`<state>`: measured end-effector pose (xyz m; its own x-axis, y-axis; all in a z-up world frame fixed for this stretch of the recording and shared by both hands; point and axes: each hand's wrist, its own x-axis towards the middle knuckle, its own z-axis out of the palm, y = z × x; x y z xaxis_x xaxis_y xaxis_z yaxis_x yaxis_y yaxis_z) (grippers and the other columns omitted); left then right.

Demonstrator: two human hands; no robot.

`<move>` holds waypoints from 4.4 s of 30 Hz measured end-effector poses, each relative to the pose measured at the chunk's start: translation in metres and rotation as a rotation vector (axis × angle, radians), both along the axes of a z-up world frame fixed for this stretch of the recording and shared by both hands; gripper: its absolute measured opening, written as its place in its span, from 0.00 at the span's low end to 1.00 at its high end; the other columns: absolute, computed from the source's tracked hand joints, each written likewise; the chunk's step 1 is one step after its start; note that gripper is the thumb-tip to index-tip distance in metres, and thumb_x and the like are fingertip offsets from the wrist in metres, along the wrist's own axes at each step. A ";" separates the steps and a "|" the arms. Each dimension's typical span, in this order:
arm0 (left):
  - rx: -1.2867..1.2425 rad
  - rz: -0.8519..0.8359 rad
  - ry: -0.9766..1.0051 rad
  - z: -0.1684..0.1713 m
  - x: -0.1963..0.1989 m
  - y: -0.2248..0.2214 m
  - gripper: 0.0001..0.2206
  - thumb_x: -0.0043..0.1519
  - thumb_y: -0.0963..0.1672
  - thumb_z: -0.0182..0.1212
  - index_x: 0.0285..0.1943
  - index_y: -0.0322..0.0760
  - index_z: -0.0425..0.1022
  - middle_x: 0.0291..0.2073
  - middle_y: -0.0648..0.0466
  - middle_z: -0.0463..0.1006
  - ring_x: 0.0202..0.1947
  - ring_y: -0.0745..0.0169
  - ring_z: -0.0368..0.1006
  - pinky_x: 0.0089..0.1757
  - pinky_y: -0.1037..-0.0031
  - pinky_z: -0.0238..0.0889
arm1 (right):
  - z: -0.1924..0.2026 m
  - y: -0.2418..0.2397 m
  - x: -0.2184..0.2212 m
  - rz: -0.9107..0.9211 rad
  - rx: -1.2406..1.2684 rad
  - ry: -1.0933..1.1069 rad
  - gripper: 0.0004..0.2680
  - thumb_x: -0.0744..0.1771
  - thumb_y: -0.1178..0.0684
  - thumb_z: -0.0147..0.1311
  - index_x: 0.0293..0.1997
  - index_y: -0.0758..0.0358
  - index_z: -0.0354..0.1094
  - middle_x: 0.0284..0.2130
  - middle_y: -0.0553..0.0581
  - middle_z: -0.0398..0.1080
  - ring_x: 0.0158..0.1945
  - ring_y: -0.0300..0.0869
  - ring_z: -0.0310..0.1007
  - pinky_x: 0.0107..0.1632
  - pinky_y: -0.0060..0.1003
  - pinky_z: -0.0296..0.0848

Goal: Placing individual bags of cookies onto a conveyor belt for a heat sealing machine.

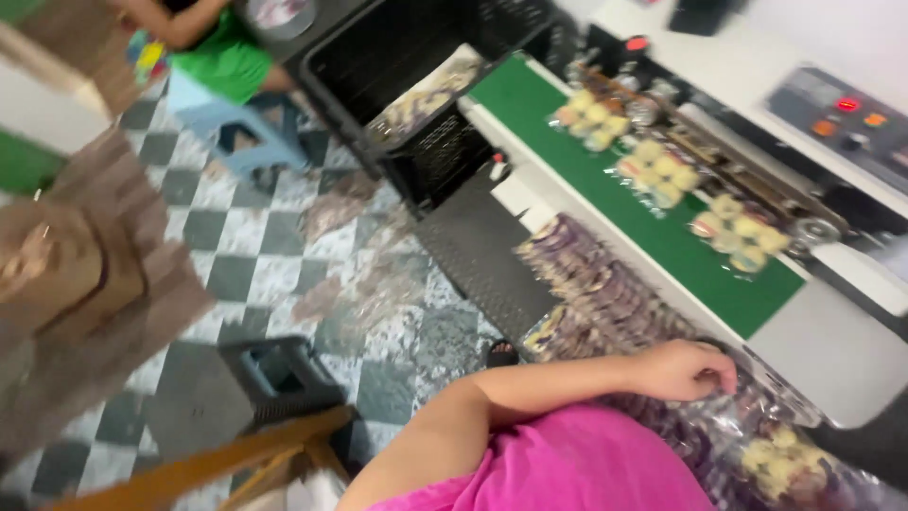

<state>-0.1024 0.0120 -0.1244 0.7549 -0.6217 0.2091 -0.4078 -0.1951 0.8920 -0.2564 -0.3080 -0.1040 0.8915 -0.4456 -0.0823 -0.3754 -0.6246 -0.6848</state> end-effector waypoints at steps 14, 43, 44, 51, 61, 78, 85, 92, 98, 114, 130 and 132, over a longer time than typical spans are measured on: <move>-0.465 -0.075 0.896 0.157 -0.007 -0.003 0.04 0.64 0.45 0.66 0.41 0.44 0.82 0.17 0.59 0.72 0.12 0.75 0.64 0.10 0.82 0.61 | 0.158 0.148 0.009 -0.221 0.430 -0.225 0.07 0.77 0.55 0.58 0.61 0.65 0.71 0.46 0.60 0.75 0.45 0.42 0.73 0.48 0.35 0.73; -0.170 0.184 0.048 0.132 0.135 -0.011 0.03 0.62 0.42 0.72 0.42 0.47 0.85 0.36 0.56 0.75 0.40 0.60 0.75 0.46 0.69 0.69 | 0.116 0.134 0.156 -0.181 -0.133 -0.723 0.03 0.67 0.58 0.69 0.41 0.58 0.79 0.37 0.55 0.65 0.46 0.50 0.72 0.52 0.40 0.74; -0.243 0.196 0.339 0.138 0.136 -0.021 0.02 0.63 0.41 0.70 0.41 0.45 0.85 0.32 0.54 0.80 0.37 0.65 0.75 0.44 0.71 0.70 | 0.117 0.134 0.163 -0.264 0.016 -0.723 0.04 0.67 0.62 0.67 0.42 0.63 0.77 0.39 0.59 0.67 0.45 0.52 0.74 0.50 0.37 0.76; -0.590 0.500 0.899 0.080 0.163 -0.072 0.14 0.59 0.39 0.75 0.46 0.39 0.71 0.33 0.53 0.81 0.31 0.62 0.81 0.33 0.72 0.78 | 0.069 0.083 0.221 -0.525 0.192 -0.558 0.02 0.70 0.55 0.66 0.40 0.59 0.79 0.26 0.56 0.74 0.31 0.42 0.75 0.35 0.40 0.73; -0.718 0.395 0.653 0.074 0.154 0.013 0.05 0.68 0.34 0.60 0.44 0.32 0.69 0.50 0.39 0.83 0.51 0.54 0.81 0.53 0.61 0.76 | 0.056 0.097 0.274 -0.474 -0.034 -0.488 0.07 0.66 0.49 0.70 0.37 0.58 0.78 0.28 0.58 0.76 0.39 0.54 0.79 0.44 0.48 0.76; -0.659 0.204 0.482 0.096 0.161 0.052 0.07 0.66 0.31 0.58 0.41 0.30 0.69 0.45 0.36 0.81 0.49 0.49 0.83 0.50 0.64 0.83 | 0.063 0.101 -0.082 -0.709 -0.186 0.295 0.22 0.63 0.36 0.66 0.60 0.53 0.75 0.51 0.64 0.72 0.56 0.67 0.73 0.60 0.59 0.72; -0.585 0.352 0.313 0.097 0.156 0.058 0.11 0.61 0.30 0.60 0.37 0.33 0.69 0.44 0.42 0.80 0.48 0.56 0.81 0.49 0.70 0.81 | 0.038 0.109 -0.079 -0.761 -0.051 0.075 0.10 0.64 0.39 0.66 0.42 0.48 0.77 0.41 0.55 0.73 0.47 0.60 0.78 0.53 0.55 0.75; -0.271 -0.005 0.165 0.133 0.052 0.033 0.13 0.56 0.30 0.61 0.41 0.35 0.81 0.40 0.45 0.82 0.48 0.52 0.80 0.54 0.65 0.70 | 0.112 0.144 -0.034 -0.557 0.459 -0.612 0.03 0.73 0.57 0.56 0.45 0.62 0.65 0.46 0.57 0.79 0.44 0.35 0.74 0.44 0.29 0.69; -0.358 -0.101 0.835 0.128 0.007 -0.025 0.05 0.62 0.41 0.73 0.40 0.35 0.83 0.28 0.58 0.80 0.27 0.74 0.75 0.30 0.83 0.73 | 0.133 0.151 0.021 -0.407 0.945 -0.801 0.06 0.69 0.59 0.61 0.40 0.70 0.68 0.24 0.55 0.67 0.24 0.35 0.67 0.28 0.28 0.69; -0.560 0.288 0.453 0.177 0.059 0.008 0.10 0.63 0.40 0.74 0.40 0.38 0.73 0.32 0.64 0.65 0.35 0.77 0.67 0.39 0.82 0.65 | 0.164 0.166 0.107 -0.250 0.210 -0.768 0.06 0.70 0.65 0.61 0.43 0.58 0.77 0.31 0.52 0.74 0.41 0.39 0.74 0.53 0.38 0.73; -0.359 0.355 0.550 0.123 0.138 -0.048 0.06 0.61 0.40 0.73 0.38 0.39 0.79 0.34 0.56 0.79 0.35 0.68 0.75 0.40 0.76 0.68 | 0.108 0.108 0.179 -0.347 0.148 -0.619 0.02 0.69 0.56 0.66 0.41 0.60 0.78 0.36 0.58 0.73 0.42 0.50 0.76 0.49 0.44 0.74; -0.442 0.438 0.762 0.107 0.148 -0.064 0.09 0.58 0.39 0.75 0.37 0.40 0.75 0.29 0.60 0.77 0.28 0.74 0.73 0.31 0.83 0.67 | 0.100 0.101 0.194 -0.427 0.195 -0.534 0.04 0.71 0.54 0.64 0.40 0.60 0.78 0.31 0.61 0.76 0.39 0.53 0.78 0.45 0.46 0.74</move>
<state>0.0455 -0.0518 -0.0169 0.9293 -0.2378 -0.2825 0.3353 0.2230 0.9153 -0.0628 -0.2069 -0.0043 0.5831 -0.7865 0.2034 -0.1415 -0.3449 -0.9279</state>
